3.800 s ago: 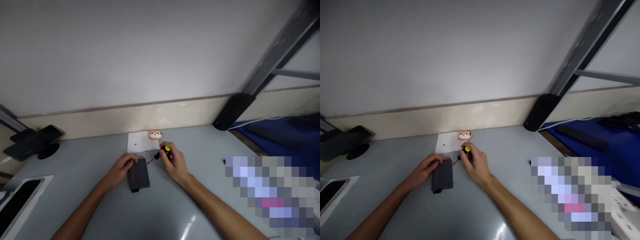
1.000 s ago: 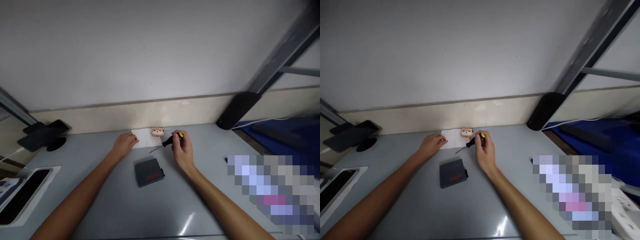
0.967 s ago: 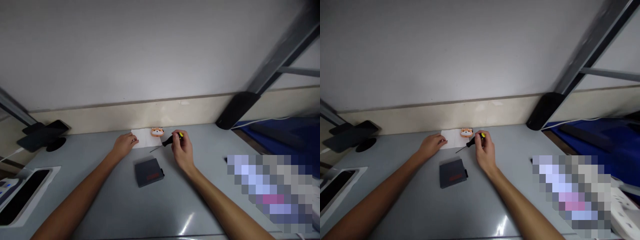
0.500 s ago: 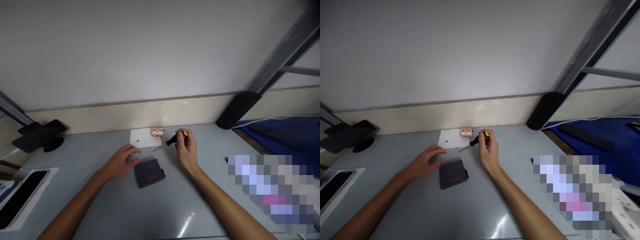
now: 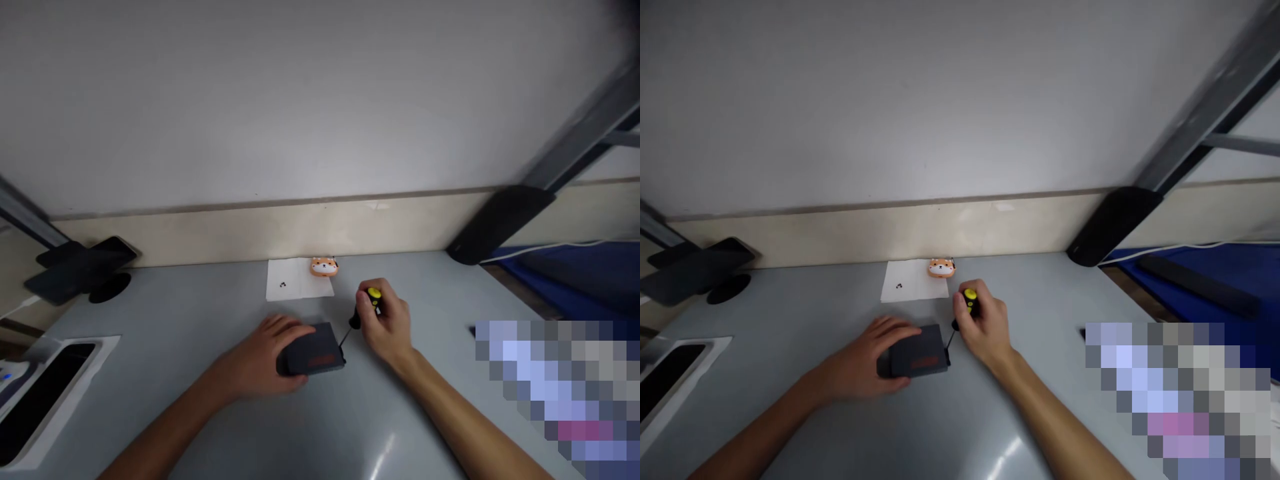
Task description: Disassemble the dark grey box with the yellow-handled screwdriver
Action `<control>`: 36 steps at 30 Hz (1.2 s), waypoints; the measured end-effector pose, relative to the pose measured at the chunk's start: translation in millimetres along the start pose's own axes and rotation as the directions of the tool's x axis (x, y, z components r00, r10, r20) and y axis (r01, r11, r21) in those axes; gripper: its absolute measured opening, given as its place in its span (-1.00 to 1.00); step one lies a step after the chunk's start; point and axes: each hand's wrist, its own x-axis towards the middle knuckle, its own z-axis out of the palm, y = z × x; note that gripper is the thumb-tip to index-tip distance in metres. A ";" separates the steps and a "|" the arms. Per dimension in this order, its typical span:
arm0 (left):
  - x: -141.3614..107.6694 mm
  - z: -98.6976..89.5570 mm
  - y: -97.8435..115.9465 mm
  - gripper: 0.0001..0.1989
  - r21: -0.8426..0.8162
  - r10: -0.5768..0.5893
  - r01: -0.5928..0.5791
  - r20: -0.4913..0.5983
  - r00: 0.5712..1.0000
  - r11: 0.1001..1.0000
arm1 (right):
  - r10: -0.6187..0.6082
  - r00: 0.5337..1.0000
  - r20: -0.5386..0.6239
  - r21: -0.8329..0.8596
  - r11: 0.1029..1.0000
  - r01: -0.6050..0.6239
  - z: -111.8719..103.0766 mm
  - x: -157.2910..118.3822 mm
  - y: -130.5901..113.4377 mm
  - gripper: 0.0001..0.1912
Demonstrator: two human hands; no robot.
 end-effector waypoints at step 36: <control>4.2 11.1 -18.2 -0.20 -0.059 -0.122 0.117 -0.093 0.988 0.991 | -0.078 0.987 -0.139 0.143 0.985 0.098 8.4 -15.8 -23.3 -0.93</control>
